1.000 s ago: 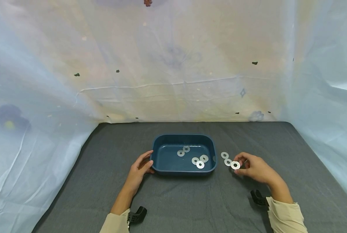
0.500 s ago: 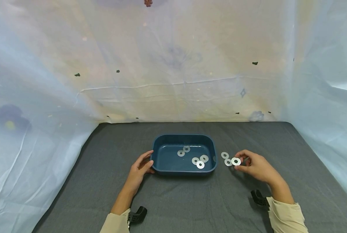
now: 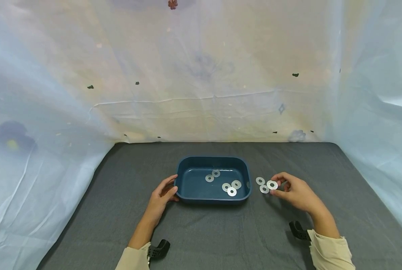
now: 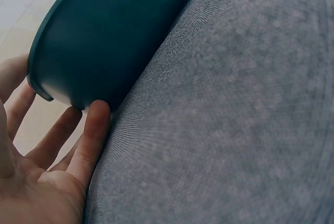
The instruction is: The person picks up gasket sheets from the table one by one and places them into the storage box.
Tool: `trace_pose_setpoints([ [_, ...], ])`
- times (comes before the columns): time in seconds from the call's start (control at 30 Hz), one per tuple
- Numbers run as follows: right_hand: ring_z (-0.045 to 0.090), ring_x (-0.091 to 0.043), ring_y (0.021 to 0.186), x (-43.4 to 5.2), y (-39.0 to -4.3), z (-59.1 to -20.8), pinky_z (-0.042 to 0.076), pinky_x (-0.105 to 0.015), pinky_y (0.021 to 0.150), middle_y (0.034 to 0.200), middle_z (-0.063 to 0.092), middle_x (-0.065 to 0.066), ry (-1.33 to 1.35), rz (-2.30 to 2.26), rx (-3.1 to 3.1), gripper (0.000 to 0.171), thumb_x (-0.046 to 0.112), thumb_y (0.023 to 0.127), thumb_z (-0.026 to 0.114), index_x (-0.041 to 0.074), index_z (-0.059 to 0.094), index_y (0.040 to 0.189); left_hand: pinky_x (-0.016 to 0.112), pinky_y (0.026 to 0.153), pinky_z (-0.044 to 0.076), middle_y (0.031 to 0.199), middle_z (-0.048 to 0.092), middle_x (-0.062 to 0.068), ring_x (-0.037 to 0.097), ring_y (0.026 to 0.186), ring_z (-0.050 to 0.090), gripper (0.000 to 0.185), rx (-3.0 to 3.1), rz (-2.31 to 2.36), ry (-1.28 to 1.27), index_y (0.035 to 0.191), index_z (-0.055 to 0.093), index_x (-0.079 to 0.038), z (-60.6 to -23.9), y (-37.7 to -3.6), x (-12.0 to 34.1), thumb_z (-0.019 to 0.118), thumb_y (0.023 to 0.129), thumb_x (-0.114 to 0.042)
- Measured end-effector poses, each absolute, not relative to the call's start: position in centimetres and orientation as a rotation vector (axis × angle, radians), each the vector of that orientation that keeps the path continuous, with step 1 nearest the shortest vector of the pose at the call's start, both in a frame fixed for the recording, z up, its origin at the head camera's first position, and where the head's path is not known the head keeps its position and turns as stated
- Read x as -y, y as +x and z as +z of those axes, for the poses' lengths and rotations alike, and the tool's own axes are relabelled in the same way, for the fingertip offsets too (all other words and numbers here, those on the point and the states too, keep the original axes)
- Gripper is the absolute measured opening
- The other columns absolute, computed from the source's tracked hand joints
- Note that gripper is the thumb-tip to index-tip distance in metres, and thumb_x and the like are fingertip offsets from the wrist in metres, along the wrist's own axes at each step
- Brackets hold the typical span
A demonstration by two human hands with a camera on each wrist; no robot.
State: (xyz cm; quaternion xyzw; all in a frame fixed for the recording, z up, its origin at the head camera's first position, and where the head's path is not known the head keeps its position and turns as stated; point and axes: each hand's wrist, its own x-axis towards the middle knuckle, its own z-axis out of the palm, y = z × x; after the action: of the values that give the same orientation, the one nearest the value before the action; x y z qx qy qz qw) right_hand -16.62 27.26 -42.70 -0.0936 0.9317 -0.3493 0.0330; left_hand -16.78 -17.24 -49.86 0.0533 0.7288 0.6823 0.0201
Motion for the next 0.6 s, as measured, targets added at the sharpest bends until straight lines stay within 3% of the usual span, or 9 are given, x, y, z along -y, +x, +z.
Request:
trace_pose_setpoints([
  [0.6, 0.050, -0.012, 0.072, -23.8, -17.3, -41.3, 0.041, -0.026, 0.055, 0.102, 0.059, -0.007, -0.316, -1.098, -2.862, 0.035, 0.031, 0.090, 0.074, 0.015, 0.063, 0.118, 0.031, 0.078, 0.058, 0.141, 0.052, 0.013, 0.016, 0.101, 0.061, 0.046, -2.248, 2.137, 0.143, 0.143, 0.052, -0.018, -50.2, -17.0, 17.2, 0.063, 0.099, -0.026],
])
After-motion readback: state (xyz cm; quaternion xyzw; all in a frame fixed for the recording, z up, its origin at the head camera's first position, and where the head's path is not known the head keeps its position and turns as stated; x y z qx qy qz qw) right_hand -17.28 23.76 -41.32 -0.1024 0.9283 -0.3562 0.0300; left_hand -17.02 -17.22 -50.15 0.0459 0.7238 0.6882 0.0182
